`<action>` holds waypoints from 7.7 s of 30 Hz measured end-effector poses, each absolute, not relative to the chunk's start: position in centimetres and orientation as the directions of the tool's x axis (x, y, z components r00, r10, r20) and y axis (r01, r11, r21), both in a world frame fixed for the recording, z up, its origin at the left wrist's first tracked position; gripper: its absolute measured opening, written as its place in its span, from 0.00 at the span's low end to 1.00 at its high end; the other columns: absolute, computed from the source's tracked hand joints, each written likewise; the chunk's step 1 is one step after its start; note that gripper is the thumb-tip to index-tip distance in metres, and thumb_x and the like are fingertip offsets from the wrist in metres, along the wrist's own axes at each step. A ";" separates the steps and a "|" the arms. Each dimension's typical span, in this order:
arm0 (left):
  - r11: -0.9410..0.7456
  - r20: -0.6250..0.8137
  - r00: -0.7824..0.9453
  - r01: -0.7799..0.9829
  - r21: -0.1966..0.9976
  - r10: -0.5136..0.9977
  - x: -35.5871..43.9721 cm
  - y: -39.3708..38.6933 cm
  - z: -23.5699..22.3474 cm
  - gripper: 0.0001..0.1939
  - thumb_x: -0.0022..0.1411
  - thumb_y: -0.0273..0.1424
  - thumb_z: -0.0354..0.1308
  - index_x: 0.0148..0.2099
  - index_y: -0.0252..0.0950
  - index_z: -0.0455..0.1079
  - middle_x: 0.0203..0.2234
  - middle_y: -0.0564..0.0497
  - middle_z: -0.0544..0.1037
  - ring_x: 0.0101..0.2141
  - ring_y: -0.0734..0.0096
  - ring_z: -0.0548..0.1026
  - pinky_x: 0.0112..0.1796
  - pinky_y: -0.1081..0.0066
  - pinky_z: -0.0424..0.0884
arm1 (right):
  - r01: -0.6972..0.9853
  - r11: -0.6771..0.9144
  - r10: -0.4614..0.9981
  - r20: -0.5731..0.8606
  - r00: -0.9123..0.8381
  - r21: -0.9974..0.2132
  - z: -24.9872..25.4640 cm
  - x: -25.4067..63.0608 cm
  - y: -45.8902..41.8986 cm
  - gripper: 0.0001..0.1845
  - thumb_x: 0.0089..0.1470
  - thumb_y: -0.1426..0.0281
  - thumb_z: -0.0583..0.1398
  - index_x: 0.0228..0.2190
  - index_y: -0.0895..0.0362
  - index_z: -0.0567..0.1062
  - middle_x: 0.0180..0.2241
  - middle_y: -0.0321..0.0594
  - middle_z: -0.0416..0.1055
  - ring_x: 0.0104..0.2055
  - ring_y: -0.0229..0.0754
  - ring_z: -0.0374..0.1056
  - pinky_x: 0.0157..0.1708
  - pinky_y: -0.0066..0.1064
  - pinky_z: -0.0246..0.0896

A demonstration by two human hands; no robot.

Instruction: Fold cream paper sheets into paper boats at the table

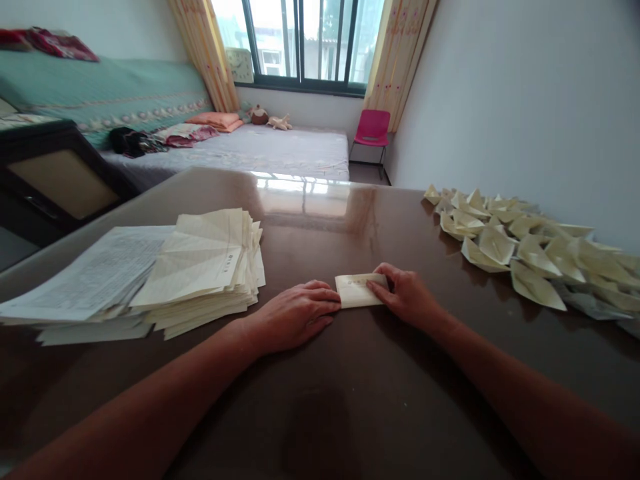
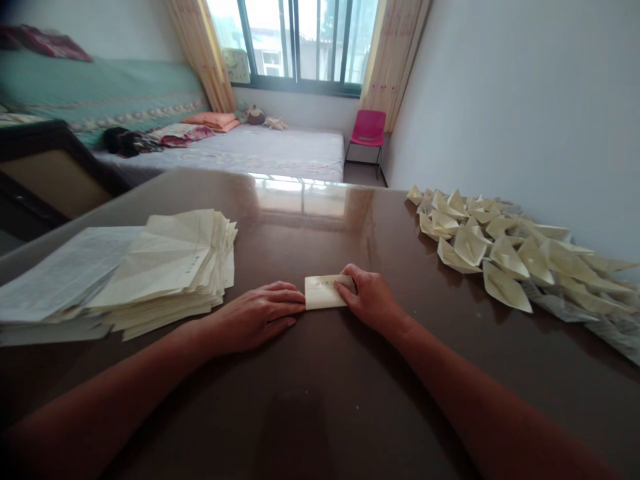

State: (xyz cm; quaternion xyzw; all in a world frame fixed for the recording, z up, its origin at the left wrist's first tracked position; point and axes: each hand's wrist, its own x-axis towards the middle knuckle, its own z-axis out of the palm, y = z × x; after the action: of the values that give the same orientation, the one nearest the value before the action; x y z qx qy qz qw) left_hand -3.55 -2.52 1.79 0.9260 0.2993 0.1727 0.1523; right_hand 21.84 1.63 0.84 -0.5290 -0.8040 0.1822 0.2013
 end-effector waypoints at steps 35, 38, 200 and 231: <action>-0.769 0.193 0.747 0.594 0.238 0.636 -1.4 -4.2 0.1 0.28 0.67 0.45 0.46 0.64 0.36 0.57 0.62 0.45 0.61 0.62 0.61 0.58 0.61 0.62 0.51 | 0.869 0.386 0.922 0.156 -0.354 -0.309 -0.2 21.4 2.5 0.14 0.57 0.58 0.54 0.33 0.54 0.72 0.28 0.37 0.73 0.26 0.39 0.65 0.26 0.28 0.51; -0.758 0.176 0.741 0.606 0.239 0.648 -1.4 -4.1 0.1 0.27 0.68 0.45 0.45 0.63 0.37 0.58 0.62 0.47 0.62 0.62 0.62 0.58 0.61 0.62 0.51 | 0.884 0.361 0.931 0.172 -0.322 -0.296 -0.2 21.3 2.2 0.15 0.57 0.59 0.55 0.41 0.54 0.71 0.30 0.37 0.74 0.27 0.40 0.67 0.27 0.28 0.53; -0.802 0.295 0.753 0.590 0.093 0.588 -2.3 -3.9 1.7 0.13 0.67 0.30 0.47 0.45 0.37 0.73 0.39 0.48 0.76 0.42 0.68 0.72 0.45 0.68 0.71 | 0.764 0.440 0.883 0.074 -0.464 -0.472 1.0 21.7 1.1 0.13 0.53 0.59 0.60 0.26 0.56 0.73 0.24 0.34 0.71 0.25 0.34 0.61 0.26 0.26 0.48; -0.743 0.191 0.729 0.669 0.007 0.658 -1.8 -4.3 1.8 0.15 0.68 0.36 0.47 0.54 0.44 0.66 0.43 0.50 0.72 0.44 0.64 0.68 0.40 0.66 0.69 | 0.838 0.404 0.910 0.063 -0.411 -0.368 1.2 21.2 0.9 0.13 0.53 0.59 0.59 0.25 0.55 0.71 0.25 0.34 0.72 0.24 0.35 0.62 0.25 0.27 0.45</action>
State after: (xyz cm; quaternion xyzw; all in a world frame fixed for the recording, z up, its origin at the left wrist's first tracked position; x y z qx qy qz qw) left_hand -1.78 -4.34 1.78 0.9292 0.3569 0.0907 -0.0313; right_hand 21.19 0.85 1.17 -0.5275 -0.8280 0.1406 0.1279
